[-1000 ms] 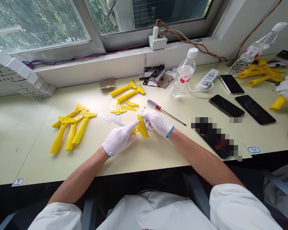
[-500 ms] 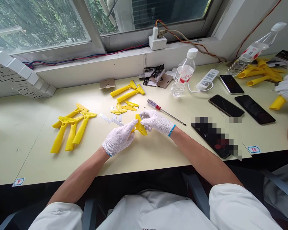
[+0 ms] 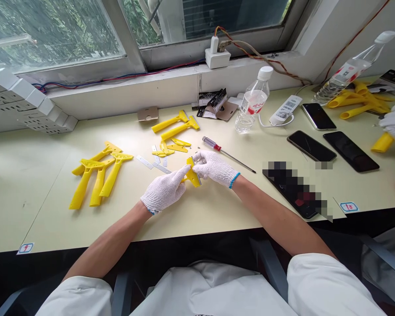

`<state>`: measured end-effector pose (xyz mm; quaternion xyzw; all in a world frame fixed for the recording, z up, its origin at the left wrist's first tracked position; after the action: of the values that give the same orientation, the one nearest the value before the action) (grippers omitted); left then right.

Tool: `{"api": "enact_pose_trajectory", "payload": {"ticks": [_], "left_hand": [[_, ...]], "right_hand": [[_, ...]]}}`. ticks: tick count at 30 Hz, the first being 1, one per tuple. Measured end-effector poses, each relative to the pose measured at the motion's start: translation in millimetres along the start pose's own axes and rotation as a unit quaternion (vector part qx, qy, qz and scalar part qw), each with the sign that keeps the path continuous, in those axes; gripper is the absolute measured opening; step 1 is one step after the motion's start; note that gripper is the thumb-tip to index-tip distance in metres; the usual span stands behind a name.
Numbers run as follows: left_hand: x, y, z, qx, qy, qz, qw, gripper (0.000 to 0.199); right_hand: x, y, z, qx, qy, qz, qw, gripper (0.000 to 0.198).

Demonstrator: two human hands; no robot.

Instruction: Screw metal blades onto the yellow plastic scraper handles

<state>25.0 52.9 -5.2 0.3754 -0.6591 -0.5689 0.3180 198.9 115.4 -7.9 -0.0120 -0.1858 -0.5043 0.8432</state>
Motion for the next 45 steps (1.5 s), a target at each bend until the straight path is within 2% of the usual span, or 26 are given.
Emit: {"api": "enact_pose_trajectory", "payload": {"ticks": [11,17,25,32,37,40,45], "left_hand": [[-0.2,3.5,-2.7,-0.001,0.003,-0.001,1.0,0.069],[-0.8,4.6,-1.4,0.003,0.004,-0.012,1.0,0.063],[-0.4,1.6,1.8,-0.001,0.004,-0.015,1.0,0.06],[0.0,2.5,-0.2,0.003,0.009,-0.017,1.0,0.057],[-0.6,1.5,-4.1,-0.013,0.001,-0.022,1.0,0.048],[0.1,1.4,-6.3,-0.038,-0.002,-0.038,0.999,0.043],[3.6,2.5,-4.2,-0.059,0.023,-0.071,0.995,0.039]], "right_hand": [[-5.4,2.1,-12.3,-0.045,0.008,0.07,0.997,0.05],[-1.3,5.9,-4.0,-0.053,0.008,0.068,0.996,0.053],[-4.5,4.4,-10.2,-0.055,0.008,0.075,0.996,0.051],[-2.0,-0.3,-8.6,-0.027,0.012,0.076,0.997,0.037],[-0.8,-5.5,-7.0,-0.023,-0.005,0.093,0.995,0.033],[-2.8,-10.2,-11.0,-0.059,-0.02,0.095,0.994,0.032],[1.5,-21.3,-14.0,-0.196,-0.066,0.087,0.975,0.036]]}}
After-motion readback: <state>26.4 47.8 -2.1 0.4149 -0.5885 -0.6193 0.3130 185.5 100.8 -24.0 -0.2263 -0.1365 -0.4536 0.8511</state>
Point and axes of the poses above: each hand's wrist, its own x-axis away from the middle knuckle, its own y-axis out of the back of the hand, z = x × y, the point moved 7 cm from there along -x, towards the middle knuckle, and after that the axes turned 4 degrees about z, right-handed, at the moved point
